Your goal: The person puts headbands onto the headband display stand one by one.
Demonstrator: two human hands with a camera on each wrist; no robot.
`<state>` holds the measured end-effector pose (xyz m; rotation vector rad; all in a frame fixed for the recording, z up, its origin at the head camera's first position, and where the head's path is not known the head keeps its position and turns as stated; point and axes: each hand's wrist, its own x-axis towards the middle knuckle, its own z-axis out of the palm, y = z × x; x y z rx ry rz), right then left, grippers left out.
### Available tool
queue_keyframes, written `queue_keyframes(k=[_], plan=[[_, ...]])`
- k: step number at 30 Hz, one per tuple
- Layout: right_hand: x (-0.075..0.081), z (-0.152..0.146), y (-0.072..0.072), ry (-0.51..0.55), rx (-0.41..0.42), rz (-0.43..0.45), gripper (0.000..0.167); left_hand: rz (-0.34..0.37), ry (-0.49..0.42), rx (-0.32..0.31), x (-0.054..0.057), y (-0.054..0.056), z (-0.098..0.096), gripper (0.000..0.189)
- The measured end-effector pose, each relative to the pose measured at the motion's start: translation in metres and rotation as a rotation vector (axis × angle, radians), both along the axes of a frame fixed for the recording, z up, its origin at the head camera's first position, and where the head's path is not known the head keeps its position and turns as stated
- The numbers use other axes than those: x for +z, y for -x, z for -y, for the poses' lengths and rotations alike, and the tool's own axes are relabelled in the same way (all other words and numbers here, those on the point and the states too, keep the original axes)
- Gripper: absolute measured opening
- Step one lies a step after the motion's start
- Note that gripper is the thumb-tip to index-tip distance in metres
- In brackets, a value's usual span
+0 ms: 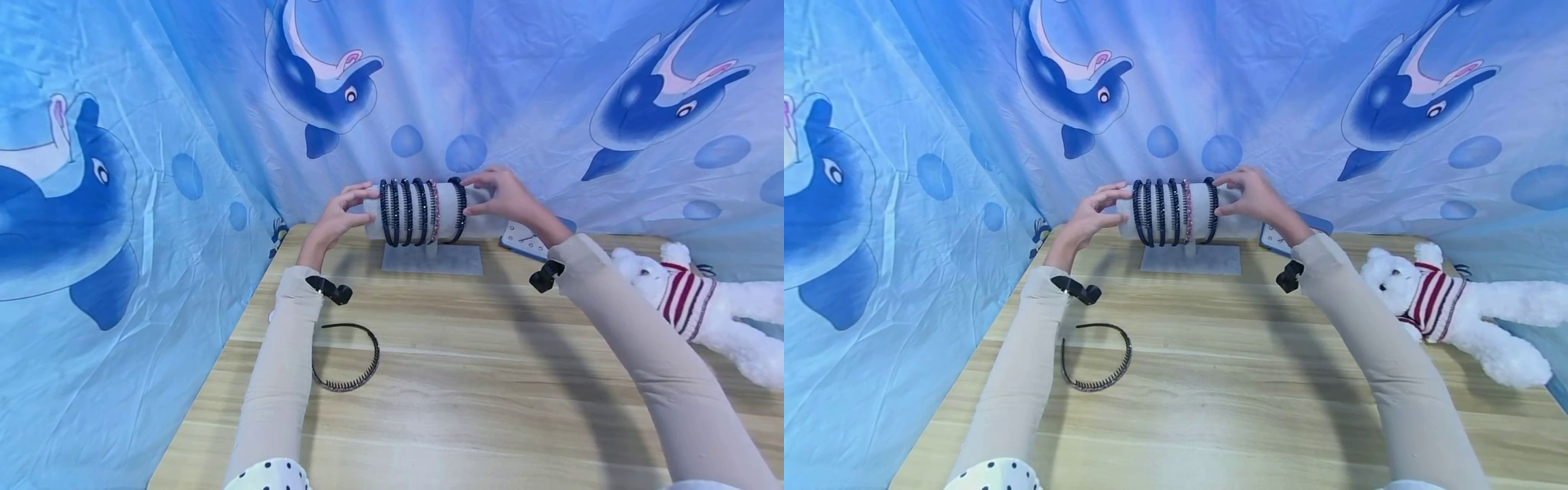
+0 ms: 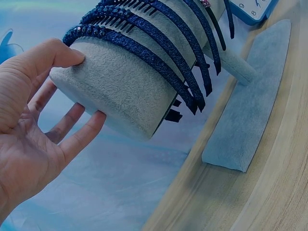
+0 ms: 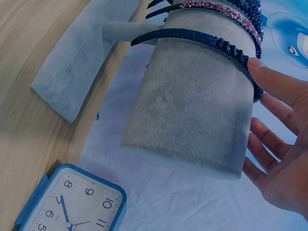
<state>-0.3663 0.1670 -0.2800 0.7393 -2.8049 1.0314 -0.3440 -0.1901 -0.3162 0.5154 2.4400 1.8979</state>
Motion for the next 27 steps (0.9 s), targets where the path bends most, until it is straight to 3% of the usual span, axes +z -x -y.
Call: queue_keyframes(k=[7,15,22,27], plan=[[0.0,0.007,0.005,-0.012,0.028,-0.02,0.06,0.017,-0.007,0.008,0.001,0.0,-0.001,0.051],[0.002,0.015,0.004,-0.032,0.018,0.021,0.061,0.01,-0.005,0.008,0.001,0.0,-0.001,0.051],[0.004,0.02,0.003,-0.056,0.019,0.02,0.062,0.004,-0.005,0.012,-0.016,0.019,0.003,0.053],[0.003,0.021,0.003,-0.084,0.013,0.02,0.063,-0.031,0.006,0.023,-0.02,0.021,0.003,0.051]])
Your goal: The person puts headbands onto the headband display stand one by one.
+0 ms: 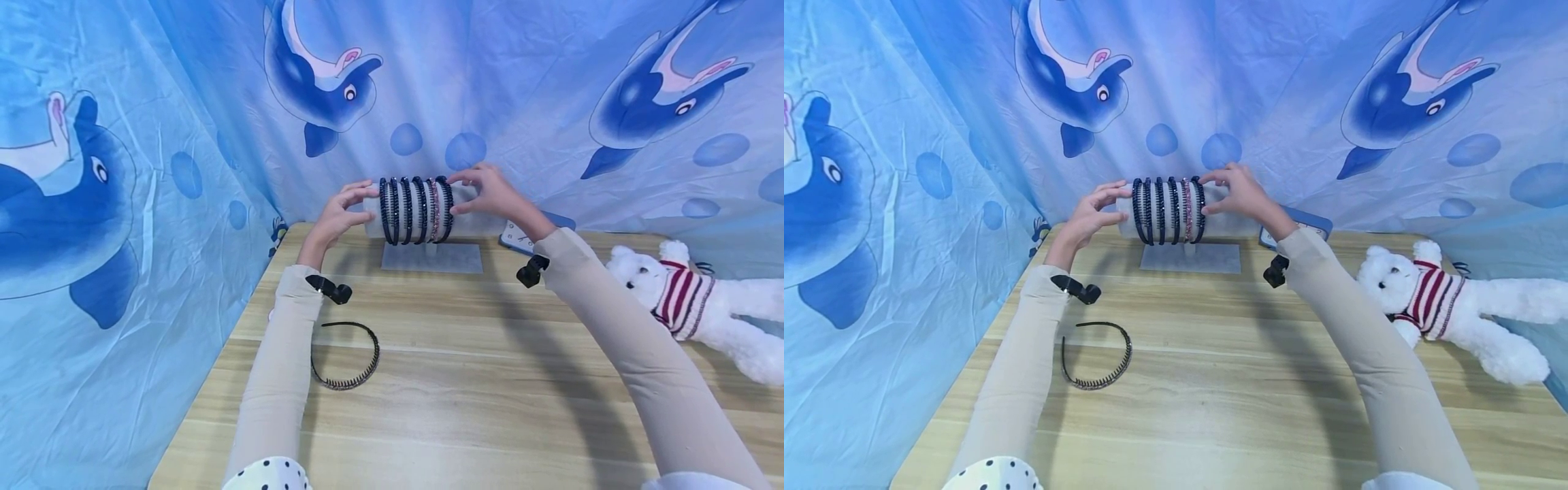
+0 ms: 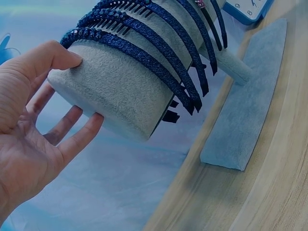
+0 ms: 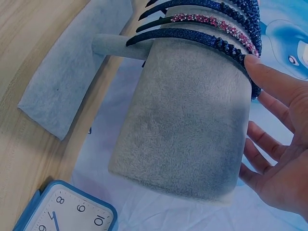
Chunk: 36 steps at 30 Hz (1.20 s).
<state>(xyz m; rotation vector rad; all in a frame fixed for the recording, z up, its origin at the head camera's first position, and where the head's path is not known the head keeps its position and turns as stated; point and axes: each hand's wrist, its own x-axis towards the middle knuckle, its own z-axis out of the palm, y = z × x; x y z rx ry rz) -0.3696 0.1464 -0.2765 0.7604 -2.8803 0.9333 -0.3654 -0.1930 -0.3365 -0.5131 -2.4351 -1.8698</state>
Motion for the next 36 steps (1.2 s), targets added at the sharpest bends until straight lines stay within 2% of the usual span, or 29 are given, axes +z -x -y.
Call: queue_keyframes(k=[6,17,23,28,32,34,36], plan=[[-0.003,0.001,0.0,0.001,0.006,-0.008,0.065,-0.05,0.017,0.02,-0.002,-0.004,0.0,0.047],[-0.004,-0.001,0.001,-0.004,0.037,-0.035,0.066,-0.078,0.059,0.062,0.0,-0.013,-0.002,0.047],[-0.005,-0.009,0.003,0.058,0.102,-0.05,0.067,-0.113,0.066,0.078,-0.002,-0.028,-0.001,0.052],[-0.003,-0.022,0.001,0.082,0.109,-0.033,0.063,-0.108,0.096,0.083,-0.009,-0.048,0.005,0.051],[-0.001,-0.035,-0.002,0.093,0.073,-0.012,0.057,-0.049,0.215,0.013,-0.017,-0.067,0.012,0.051],[-0.001,-0.042,-0.004,0.094,0.056,-0.016,0.053,-0.011,0.307,-0.061,-0.023,-0.076,0.013,0.055],[-0.002,-0.048,-0.005,0.098,0.048,-0.025,0.048,0.013,0.404,-0.172,-0.03,-0.083,0.013,0.056]])
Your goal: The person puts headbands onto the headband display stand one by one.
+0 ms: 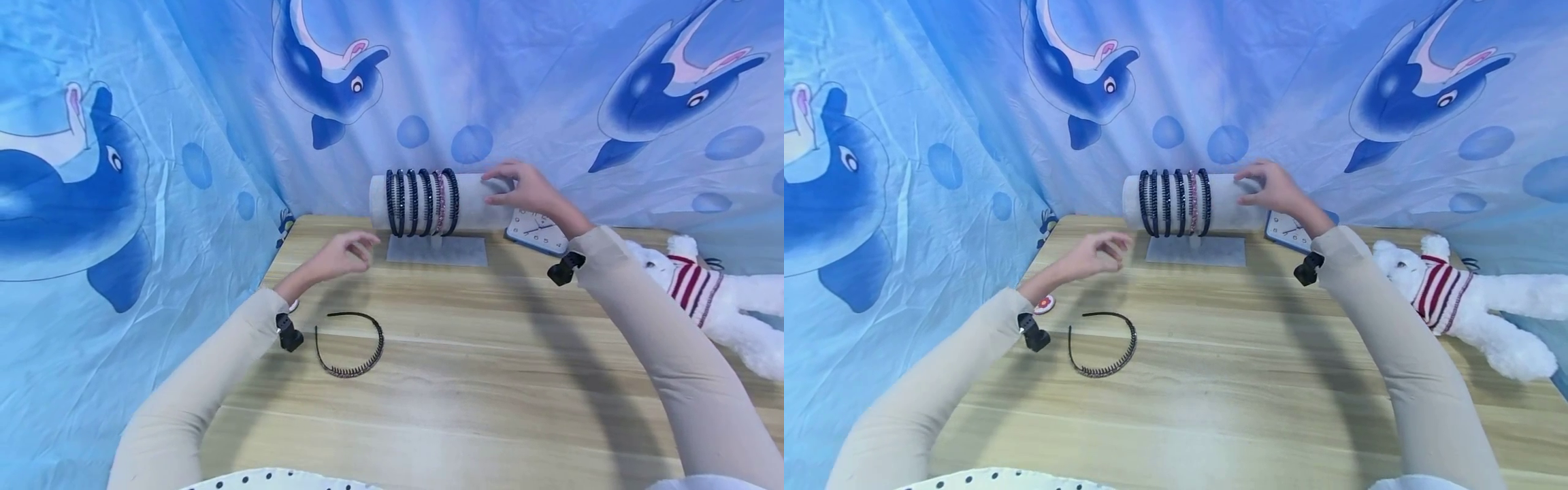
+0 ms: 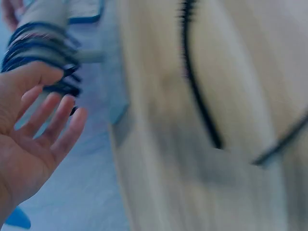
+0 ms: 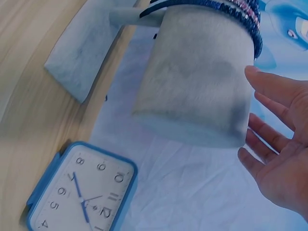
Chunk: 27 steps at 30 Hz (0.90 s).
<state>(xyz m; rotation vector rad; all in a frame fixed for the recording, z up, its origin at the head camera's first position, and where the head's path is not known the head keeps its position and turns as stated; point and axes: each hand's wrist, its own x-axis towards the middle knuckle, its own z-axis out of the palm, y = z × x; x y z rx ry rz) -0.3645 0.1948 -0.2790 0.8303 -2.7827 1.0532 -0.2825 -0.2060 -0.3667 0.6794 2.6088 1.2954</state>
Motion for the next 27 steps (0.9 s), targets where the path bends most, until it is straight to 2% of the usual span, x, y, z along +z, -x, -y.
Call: queue_keyframes(k=[5,9,15,21,27], plan=[[-0.005,-0.006,-0.001,0.004,-0.016,-0.024,0.039,0.107,0.162,-0.264,-0.019,-0.013,-0.003,0.044],[-0.007,-0.004,0.0,-0.031,-0.03,-0.069,0.036,0.198,0.234,-0.377,-0.026,-0.019,-0.007,0.032],[-0.003,0.0,0.002,-0.081,-0.044,-0.107,0.036,0.286,0.288,-0.445,-0.028,-0.019,-0.012,0.031],[0.003,0.003,0.004,-0.168,-0.067,-0.101,0.04,0.265,0.332,-0.511,-0.032,-0.016,-0.016,0.029],[0.004,0.005,0.002,-0.165,-0.086,-0.046,0.043,0.253,0.397,-0.517,-0.034,-0.015,-0.022,0.027]])
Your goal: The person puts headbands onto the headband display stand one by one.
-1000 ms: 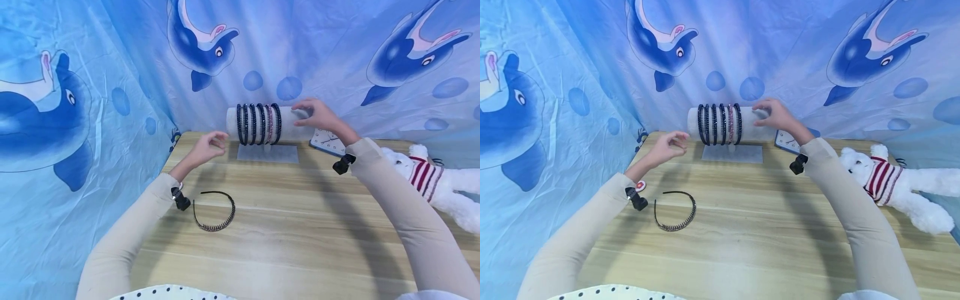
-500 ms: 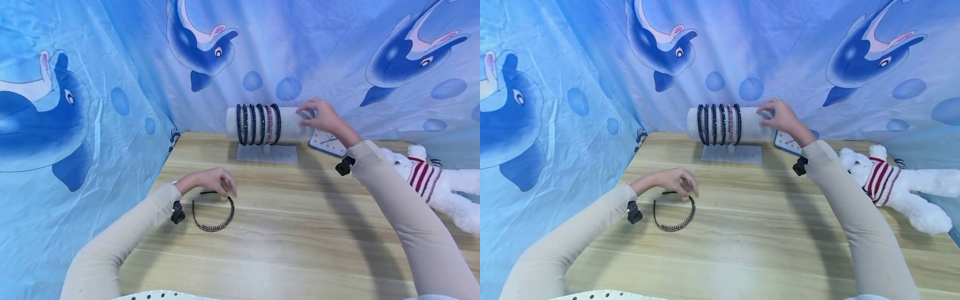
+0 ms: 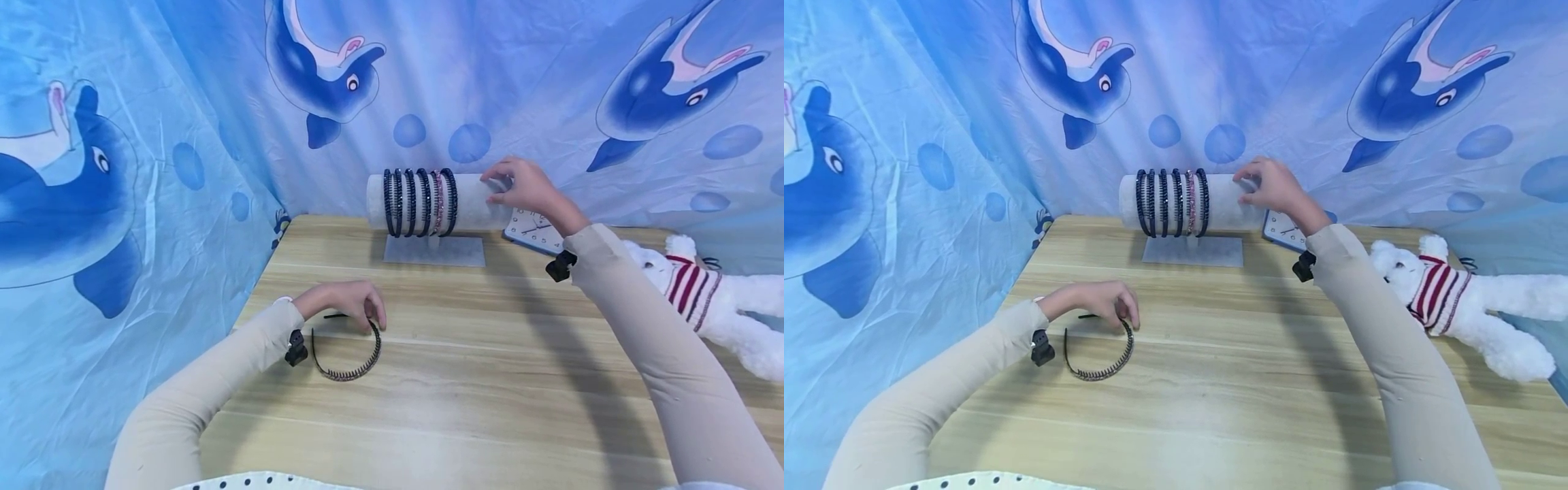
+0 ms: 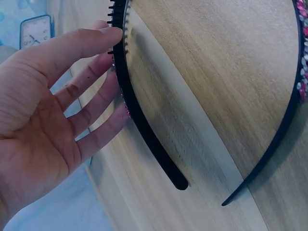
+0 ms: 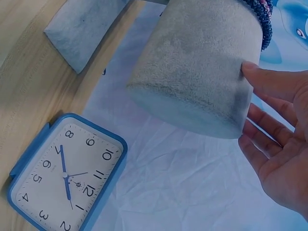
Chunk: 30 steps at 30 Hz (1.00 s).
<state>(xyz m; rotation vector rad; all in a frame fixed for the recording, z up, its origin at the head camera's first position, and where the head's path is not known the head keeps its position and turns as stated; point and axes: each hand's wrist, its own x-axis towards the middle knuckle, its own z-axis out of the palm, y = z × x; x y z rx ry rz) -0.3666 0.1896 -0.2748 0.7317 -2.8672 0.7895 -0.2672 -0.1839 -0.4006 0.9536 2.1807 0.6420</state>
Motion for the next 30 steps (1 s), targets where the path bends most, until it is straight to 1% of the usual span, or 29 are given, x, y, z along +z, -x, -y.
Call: queue_keyframes(k=[6,9,12,15,17,22,26,30], plan=[[0.0,0.0,0.0,0.007,-0.012,0.015,0.043,-0.015,0.055,0.009,-0.005,0.002,-0.003,0.024],[0.0,0.0,0.001,0.006,-0.017,0.022,0.043,-0.019,0.066,0.021,-0.008,0.004,-0.003,0.023],[0.001,0.0,0.001,0.01,-0.02,0.03,0.044,-0.02,0.056,0.03,-0.01,0.005,-0.002,0.022],[0.001,0.001,0.001,0.016,-0.024,0.038,0.043,-0.025,0.039,0.03,-0.009,0.007,0.001,0.022],[0.002,0.001,0.001,0.017,-0.025,0.039,0.043,-0.033,0.028,0.024,-0.007,0.008,0.004,0.022],[0.002,0.001,0.002,0.019,-0.028,0.038,0.043,-0.064,0.044,0.051,0.0,0.012,0.012,0.021],[0.001,0.001,0.003,0.015,-0.021,0.031,0.045,-0.077,0.067,0.073,0.008,0.017,0.02,0.019],[0.001,0.0,0.003,0.017,-0.012,0.025,0.044,-0.071,0.104,0.089,0.019,0.02,0.028,0.02]])
